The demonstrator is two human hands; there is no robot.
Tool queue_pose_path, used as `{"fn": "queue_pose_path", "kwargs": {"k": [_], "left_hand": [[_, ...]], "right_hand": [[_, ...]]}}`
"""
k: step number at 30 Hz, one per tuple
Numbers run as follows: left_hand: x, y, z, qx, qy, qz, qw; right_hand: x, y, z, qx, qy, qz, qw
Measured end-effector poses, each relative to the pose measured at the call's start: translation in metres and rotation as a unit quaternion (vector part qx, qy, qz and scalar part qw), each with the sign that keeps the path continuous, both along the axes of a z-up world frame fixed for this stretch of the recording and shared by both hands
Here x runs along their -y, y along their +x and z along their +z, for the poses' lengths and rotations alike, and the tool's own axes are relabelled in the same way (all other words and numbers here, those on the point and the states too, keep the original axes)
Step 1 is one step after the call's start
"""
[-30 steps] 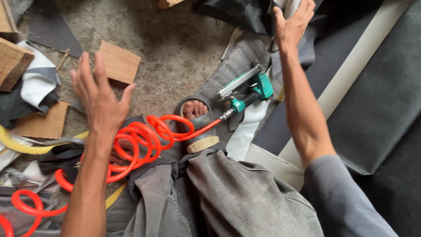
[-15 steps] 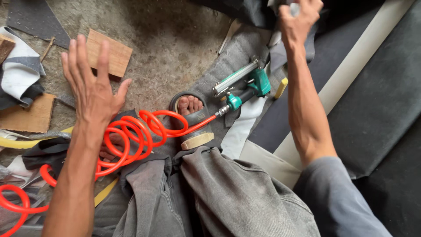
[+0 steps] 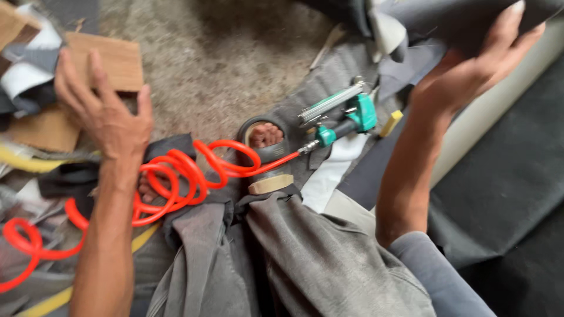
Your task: The person wraps pieces of wood with fabric, securing the fabric by hand and then using a pneumatic stapler to fasten it to the wood.
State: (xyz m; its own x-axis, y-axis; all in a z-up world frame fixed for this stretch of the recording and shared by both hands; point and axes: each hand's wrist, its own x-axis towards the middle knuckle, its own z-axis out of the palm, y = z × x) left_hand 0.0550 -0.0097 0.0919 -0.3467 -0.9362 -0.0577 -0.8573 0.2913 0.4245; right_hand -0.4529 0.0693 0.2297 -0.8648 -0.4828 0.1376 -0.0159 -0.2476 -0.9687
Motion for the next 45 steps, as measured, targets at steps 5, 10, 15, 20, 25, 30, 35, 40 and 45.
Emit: {"fn": "queue_pose_path", "kwargs": {"k": [5, 10, 15, 20, 25, 30, 35, 40, 45], "left_hand": [[-0.001, -0.038, 0.036, -0.414, 0.255, 0.062, 0.872], [0.012, -0.04, 0.018, -0.717, 0.435, 0.088, 0.538], [-0.002, -0.04, -0.024, -0.571, 0.306, 0.181, 0.74], [-0.006, -0.03, -0.007, -0.285, 0.156, 0.133, 0.936], [0.024, -0.022, -0.023, -0.028, 0.017, -0.025, 0.999], [0.022, -0.017, -0.041, -0.052, 0.003, 0.01, 0.999], [0.012, -0.011, -0.04, -0.045, 0.023, 0.036, 0.998], [0.011, -0.037, -0.019, -0.122, -0.006, 0.029, 0.992], [0.011, -0.054, -0.003, -0.189, 0.085, -0.097, 0.973]], "right_hand": [[-0.004, 0.165, -0.003, -0.029, 0.154, 0.299, 0.941], [0.034, 0.181, -0.058, 0.137, 0.305, 0.488, 0.806], [0.044, 0.17, -0.113, -0.173, 0.319, 0.439, 0.822], [0.017, 0.188, -0.116, -0.387, 0.324, 0.314, 0.804], [0.0, 0.229, -0.136, -0.501, 0.339, 0.429, 0.671], [-0.012, 0.256, -0.137, -0.393, 0.413, 0.398, 0.719], [-0.007, 0.241, -0.137, -0.439, 0.393, 0.402, 0.701], [0.002, 0.241, -0.145, -0.475, 0.391, 0.423, 0.666], [0.021, 0.222, -0.147, -0.452, 0.348, 0.446, 0.69]]}}
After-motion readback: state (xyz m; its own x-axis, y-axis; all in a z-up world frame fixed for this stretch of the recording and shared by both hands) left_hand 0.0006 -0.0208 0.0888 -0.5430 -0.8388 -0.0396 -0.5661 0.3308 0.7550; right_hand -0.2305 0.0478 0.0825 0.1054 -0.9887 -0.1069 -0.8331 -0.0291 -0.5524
